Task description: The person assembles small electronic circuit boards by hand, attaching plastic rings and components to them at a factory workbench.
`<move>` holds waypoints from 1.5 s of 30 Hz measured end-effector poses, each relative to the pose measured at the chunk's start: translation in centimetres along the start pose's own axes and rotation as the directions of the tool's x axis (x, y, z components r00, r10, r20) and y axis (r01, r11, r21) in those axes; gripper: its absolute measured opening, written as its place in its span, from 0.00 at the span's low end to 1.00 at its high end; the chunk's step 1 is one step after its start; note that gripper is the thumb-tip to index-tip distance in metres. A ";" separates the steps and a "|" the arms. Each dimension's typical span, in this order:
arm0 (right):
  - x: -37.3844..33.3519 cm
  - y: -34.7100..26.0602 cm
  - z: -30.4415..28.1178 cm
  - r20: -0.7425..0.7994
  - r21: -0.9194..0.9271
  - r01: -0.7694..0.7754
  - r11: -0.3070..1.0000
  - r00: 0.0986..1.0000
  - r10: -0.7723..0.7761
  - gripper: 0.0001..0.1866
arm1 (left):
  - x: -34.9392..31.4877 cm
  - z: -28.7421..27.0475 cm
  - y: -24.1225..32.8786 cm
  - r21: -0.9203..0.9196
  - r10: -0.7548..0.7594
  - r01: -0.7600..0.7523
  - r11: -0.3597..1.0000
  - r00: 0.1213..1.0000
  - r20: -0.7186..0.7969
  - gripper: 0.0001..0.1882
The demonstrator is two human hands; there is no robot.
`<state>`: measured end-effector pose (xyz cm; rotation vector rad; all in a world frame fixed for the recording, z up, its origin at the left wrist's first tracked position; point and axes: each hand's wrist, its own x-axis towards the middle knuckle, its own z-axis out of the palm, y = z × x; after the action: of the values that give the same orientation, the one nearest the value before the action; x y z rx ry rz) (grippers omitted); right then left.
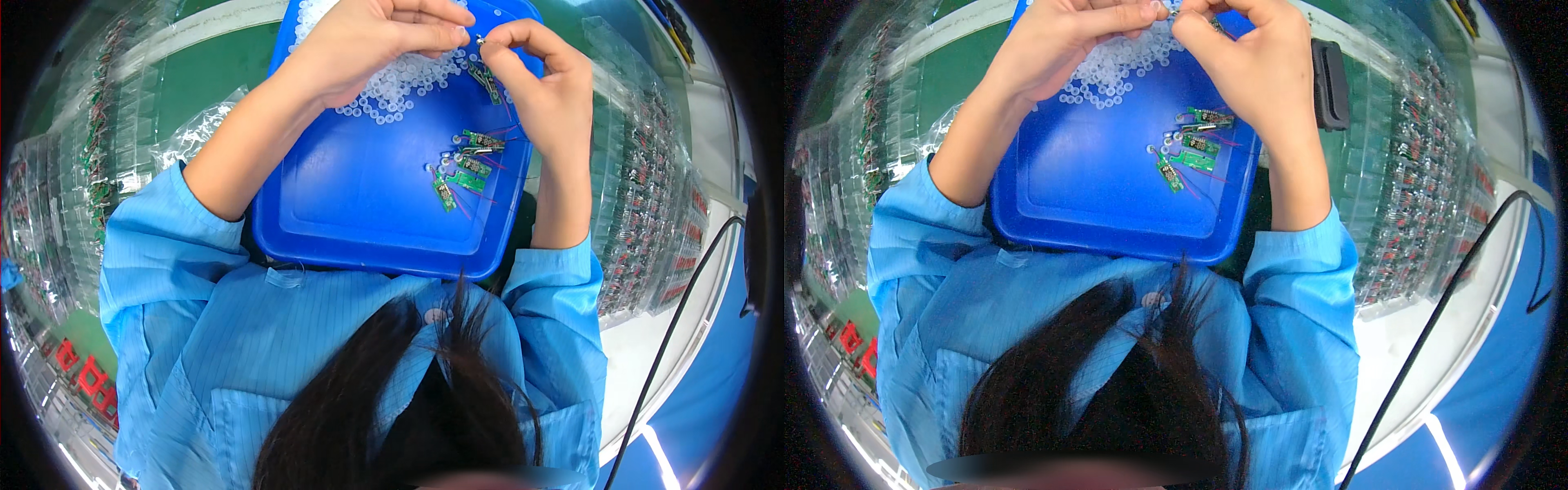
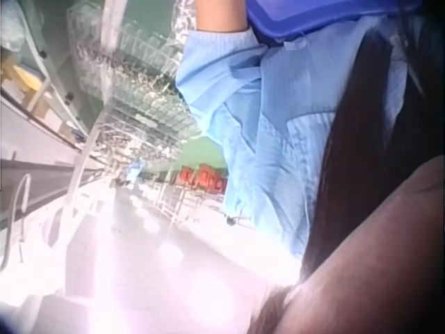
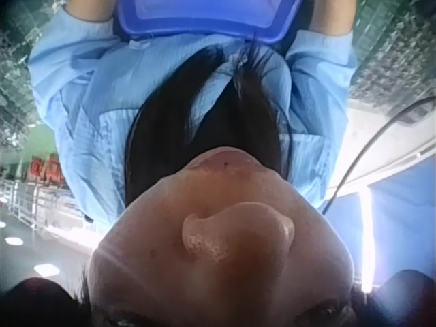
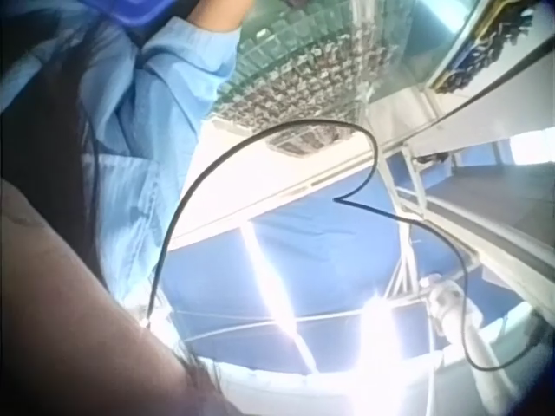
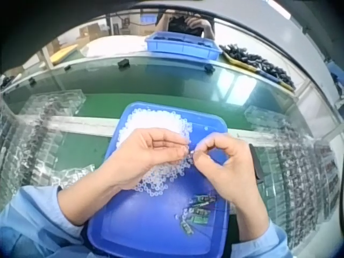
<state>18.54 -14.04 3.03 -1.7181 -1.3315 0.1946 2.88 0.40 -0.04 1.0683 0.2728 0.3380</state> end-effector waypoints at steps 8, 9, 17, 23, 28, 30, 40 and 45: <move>-0.1 -3.6 0.7 -0.098 -0.141 0.079 0.987 0.991 -0.093 0.03 | -0.1 0.3 0.5 0.020 -0.031 0.031 0.999 0.999 0.005 0.12; 0.0 -3.7 0.7 -0.096 -0.142 0.083 0.986 0.991 -0.097 0.03 | -0.1 0.3 0.5 0.023 -0.014 0.014 1.000 1.000 0.013 0.12; -0.4 -1.1 0.8 -0.052 -0.338 0.209 0.918 0.969 -0.239 0.03 | -0.1 0.6 -0.2 0.058 0.046 -0.046 0.997 0.999 0.011 0.11; 0.4 -4.7 -0.3 0.054 -0.325 0.271 0.906 0.962 -0.268 0.04 | -0.4 1.5 0.2 0.261 0.186 -0.172 0.950 0.982 -0.030 0.10; 0.4 -3.6 -0.2 0.011 -0.224 0.198 0.954 0.980 -0.201 0.04 | -1.2 2.6 1.1 0.466 0.238 -0.166 0.869 0.966 -0.100 0.07; 0.2 -1.4 -0.2 0.039 -0.302 0.276 0.912 0.960 -0.278 0.05 | -1.3 2.8 0.8 0.483 0.261 -0.174 0.858 0.958 -0.119 0.07; -0.2 -0.9 0.0 -0.024 -0.165 0.096 0.982 0.995 -0.101 0.08 | -0.5 1.5 -0.2 0.263 0.177 -0.169 0.950 0.984 -0.009 0.09; -0.2 -1.1 0.1 0.009 -0.151 0.043 0.988 0.999 -0.042 0.08 | -0.6 1.1 0.1 0.264 0.110 -0.109 0.958 0.994 0.010 0.09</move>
<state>17.58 -14.19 3.69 -1.8138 -1.4169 0.0761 2.76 -0.66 0.55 1.3497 0.2690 0.4114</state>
